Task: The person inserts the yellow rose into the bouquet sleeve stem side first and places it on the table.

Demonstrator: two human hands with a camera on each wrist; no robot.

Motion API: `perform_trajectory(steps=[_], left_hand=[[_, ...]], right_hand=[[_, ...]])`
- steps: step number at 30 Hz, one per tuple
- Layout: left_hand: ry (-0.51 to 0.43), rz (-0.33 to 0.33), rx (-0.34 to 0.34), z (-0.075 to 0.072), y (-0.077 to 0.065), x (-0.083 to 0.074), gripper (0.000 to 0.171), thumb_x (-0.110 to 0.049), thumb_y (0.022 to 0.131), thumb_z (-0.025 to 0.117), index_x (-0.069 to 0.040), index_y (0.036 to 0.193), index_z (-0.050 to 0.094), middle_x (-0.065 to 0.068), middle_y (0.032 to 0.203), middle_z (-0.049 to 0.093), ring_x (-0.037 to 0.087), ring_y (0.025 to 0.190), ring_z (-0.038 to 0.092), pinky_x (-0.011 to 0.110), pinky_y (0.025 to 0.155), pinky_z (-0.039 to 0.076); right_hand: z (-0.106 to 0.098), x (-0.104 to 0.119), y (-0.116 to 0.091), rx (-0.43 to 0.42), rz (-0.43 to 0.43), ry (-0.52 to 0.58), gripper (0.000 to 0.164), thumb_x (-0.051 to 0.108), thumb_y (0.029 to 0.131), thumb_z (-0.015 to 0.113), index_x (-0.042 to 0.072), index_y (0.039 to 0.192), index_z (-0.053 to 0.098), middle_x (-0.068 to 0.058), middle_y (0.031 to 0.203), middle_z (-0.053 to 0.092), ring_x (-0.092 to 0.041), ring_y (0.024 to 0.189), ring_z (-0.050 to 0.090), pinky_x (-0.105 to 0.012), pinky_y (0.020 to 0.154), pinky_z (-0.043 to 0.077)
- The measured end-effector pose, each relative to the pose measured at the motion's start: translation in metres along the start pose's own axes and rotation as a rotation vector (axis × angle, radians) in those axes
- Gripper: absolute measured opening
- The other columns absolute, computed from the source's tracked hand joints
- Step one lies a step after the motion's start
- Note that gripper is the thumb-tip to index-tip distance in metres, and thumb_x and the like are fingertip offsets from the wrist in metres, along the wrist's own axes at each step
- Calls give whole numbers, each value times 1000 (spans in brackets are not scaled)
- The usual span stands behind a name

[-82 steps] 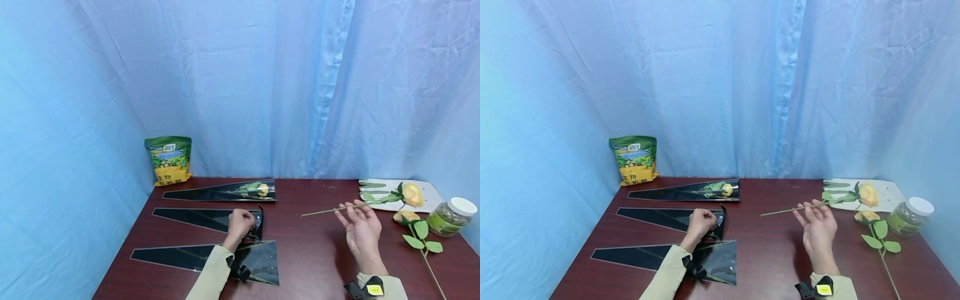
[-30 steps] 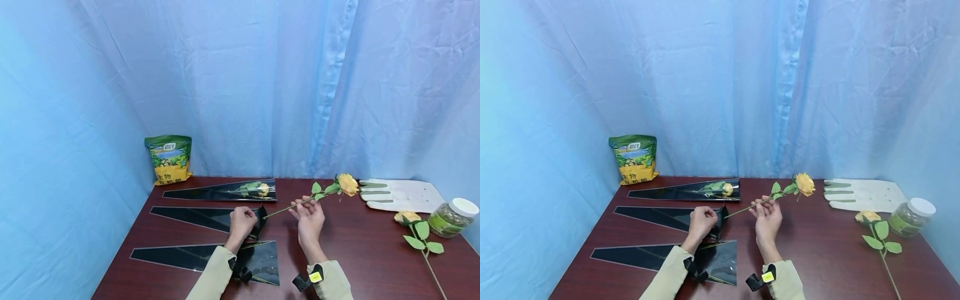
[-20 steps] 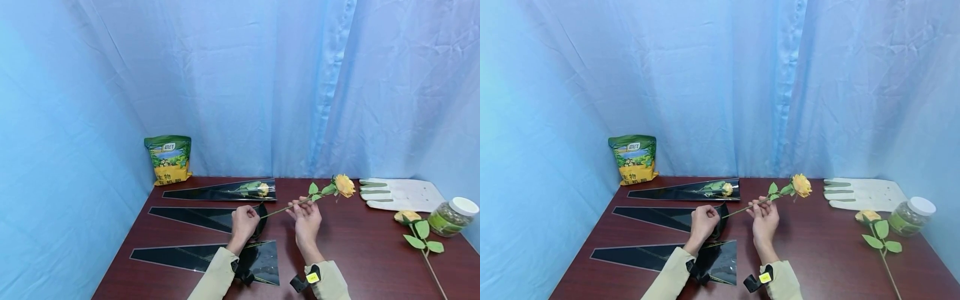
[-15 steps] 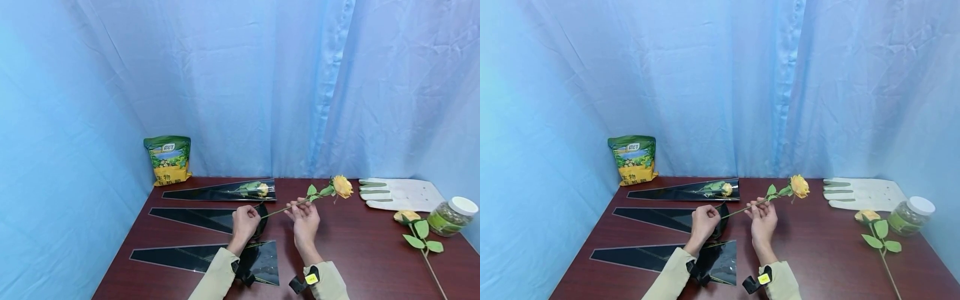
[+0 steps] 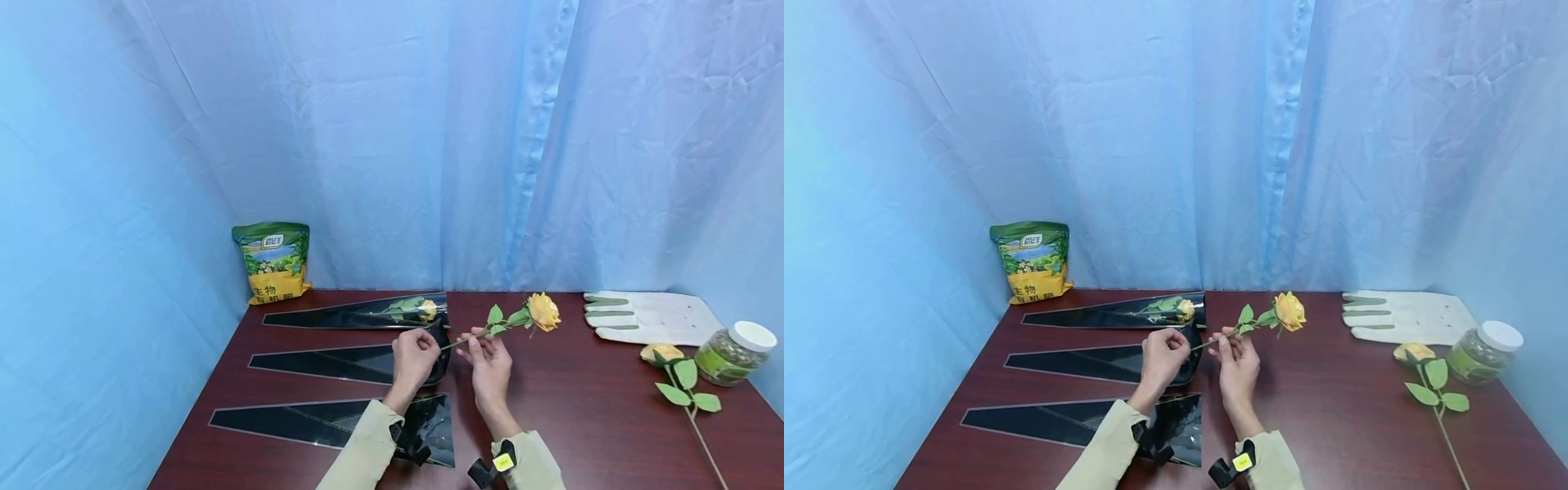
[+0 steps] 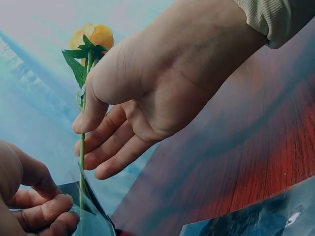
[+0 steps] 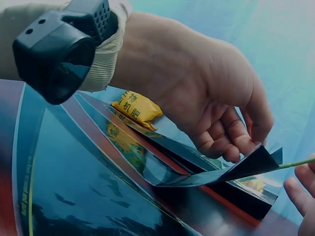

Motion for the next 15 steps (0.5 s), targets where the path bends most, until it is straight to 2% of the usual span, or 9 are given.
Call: perform_trajectory(steps=[5,11,15], left_hand=[[-13,4,8,-1,0,-2,13,-3,80,69,-11,70,70,-1,59,63,1,51,48,19,55,43],[-28,20,8,-2,-1,-4,13,-4,81,69,-12,70,70,0,59,63,0,51,47,18,55,43],[-31,27,4,-3,-1,-4,13,-4,81,69,-11,70,70,0,59,63,0,51,47,18,56,43]], right_hand=[[-1,-3,-1,22,4,-21,30,10,101,55,-14,119,57,5,93,74,-5,90,73,-26,77,60],[0,-4,-3,32,26,-36,36,10,101,56,-18,122,58,11,92,73,-2,89,72,-23,76,60],[1,-5,-4,22,-2,-22,28,9,99,59,-11,118,61,5,90,75,-5,83,74,-24,75,60]])
Point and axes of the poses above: each hand's wrist, its own y-axis towards the middle knuckle, its own z-axis out of the palm, x = y × z, the point moved 2 cm from there along y, towards the middle knuckle
